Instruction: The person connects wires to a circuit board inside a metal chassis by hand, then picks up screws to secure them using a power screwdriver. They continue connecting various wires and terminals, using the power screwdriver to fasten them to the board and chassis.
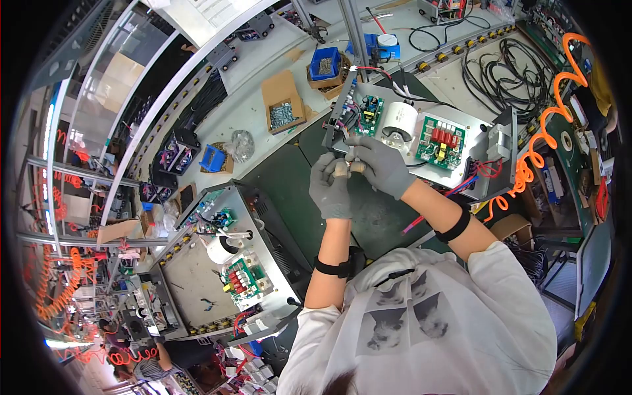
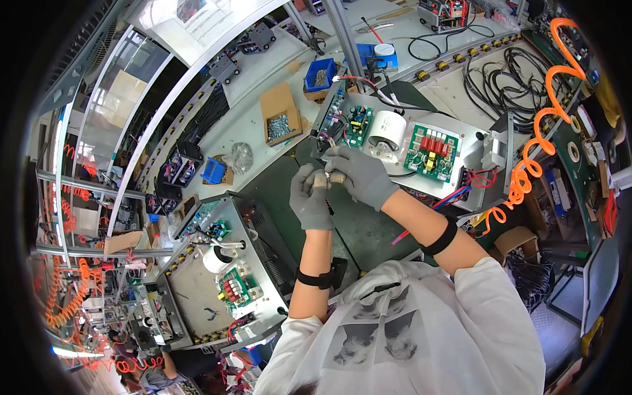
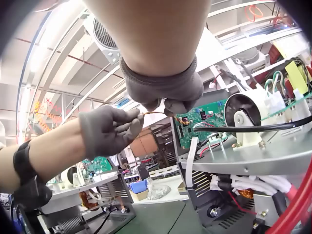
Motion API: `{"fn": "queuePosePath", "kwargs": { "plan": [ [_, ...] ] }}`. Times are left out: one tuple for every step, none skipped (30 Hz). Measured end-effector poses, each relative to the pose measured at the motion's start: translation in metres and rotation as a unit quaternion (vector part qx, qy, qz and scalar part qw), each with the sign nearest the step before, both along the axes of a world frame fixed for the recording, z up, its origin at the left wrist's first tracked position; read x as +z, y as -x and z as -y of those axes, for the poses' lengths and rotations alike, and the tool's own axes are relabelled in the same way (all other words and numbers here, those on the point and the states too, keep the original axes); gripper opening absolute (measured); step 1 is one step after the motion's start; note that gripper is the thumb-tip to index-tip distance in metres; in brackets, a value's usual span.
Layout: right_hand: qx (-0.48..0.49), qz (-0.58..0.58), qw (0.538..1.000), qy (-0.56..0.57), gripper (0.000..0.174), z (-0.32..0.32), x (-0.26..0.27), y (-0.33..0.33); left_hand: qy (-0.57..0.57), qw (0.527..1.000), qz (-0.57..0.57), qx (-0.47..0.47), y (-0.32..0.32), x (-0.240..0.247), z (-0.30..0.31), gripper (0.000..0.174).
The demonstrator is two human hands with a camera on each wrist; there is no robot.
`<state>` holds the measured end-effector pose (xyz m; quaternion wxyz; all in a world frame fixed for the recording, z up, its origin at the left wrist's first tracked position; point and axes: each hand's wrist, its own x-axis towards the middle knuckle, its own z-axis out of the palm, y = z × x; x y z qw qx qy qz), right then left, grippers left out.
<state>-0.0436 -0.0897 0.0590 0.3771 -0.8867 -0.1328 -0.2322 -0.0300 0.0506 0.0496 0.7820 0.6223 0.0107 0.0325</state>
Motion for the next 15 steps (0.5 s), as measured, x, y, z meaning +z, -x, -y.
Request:
{"fn": "queuePosePath", "kwargs": {
  "plan": [
    [-0.018, 0.022, 0.999, 0.017, 0.018, 0.0, -0.007, -0.004, -0.004, 1.0, 0.003, -0.003, -0.001, 0.001, -0.001, 0.034],
    [-0.022, 0.025, 0.999, 0.013, 0.018, 0.001, -0.013, -0.005, -0.054, 0.997, 0.056, -0.014, -0.001, 0.003, -0.001, 0.03],
    [-0.006, -0.06, 0.997, -0.054, 0.019, 0.0, -0.013, -0.006, -0.103, 0.988, 0.111, -0.025, -0.003, 0.007, -0.001, 0.025],
    [0.01, -0.145, 0.982, -0.122, 0.019, -0.001, -0.013, -0.007, -0.107, 0.987, 0.115, -0.03, -0.009, 0.004, -0.001, 0.025],
    [0.005, -0.142, 0.982, -0.127, 0.019, -0.001, -0.013, -0.007, -0.16, 0.967, 0.195, -0.024, -0.014, -0.003, -0.003, 0.022],
    [0.008, -0.099, 0.985, -0.143, 0.017, -0.003, -0.013, -0.008, -0.21, 0.939, 0.273, -0.018, -0.018, -0.002, -0.003, 0.019],
    [0.011, -0.056, 0.986, -0.159, 0.016, -0.005, -0.013, -0.009, -0.212, 0.938, 0.275, -0.024, -0.021, 0.0, -0.003, 0.019],
    [0.006, -0.054, 0.985, -0.163, 0.016, -0.006, -0.014, -0.009, -0.267, 0.922, 0.281, -0.008, -0.023, 0.002, -0.004, 0.018],
    [-0.016, -0.046, 0.985, -0.166, 0.015, -0.008, -0.014, -0.01, -0.322, 0.902, 0.288, 0.009, -0.024, 0.008, -0.002, 0.016],
    [-0.037, -0.037, 0.984, -0.169, 0.014, -0.01, -0.014, -0.012, -0.342, 0.911, 0.229, 0.022, -0.024, 0.013, 0.003, 0.014],
    [-0.04, -0.037, 0.983, -0.173, 0.014, -0.013, -0.016, -0.015, -0.344, 0.91, 0.231, 0.018, -0.027, 0.014, 0.007, 0.014],
    [-0.099, -0.053, 0.977, -0.181, 0.016, -0.016, -0.018, -0.021, -0.319, 0.936, 0.146, 0.028, -0.032, 0.015, 0.013, 0.016],
    [-0.155, -0.07, 0.967, -0.188, 0.018, -0.019, -0.019, -0.025, -0.293, 0.953, 0.058, 0.04, -0.036, 0.015, 0.016, 0.018],
    [-0.157, -0.07, 0.966, -0.191, 0.018, -0.018, -0.019, -0.033, -0.268, 0.962, 0.034, 0.037, -0.043, 0.013, 0.018, 0.026],
    [-0.228, -0.111, 0.948, -0.194, 0.021, -0.014, -0.017, -0.045, -0.27, 0.962, 0.035, 0.036, -0.05, 0.01, 0.021, 0.026]
  ]
}}
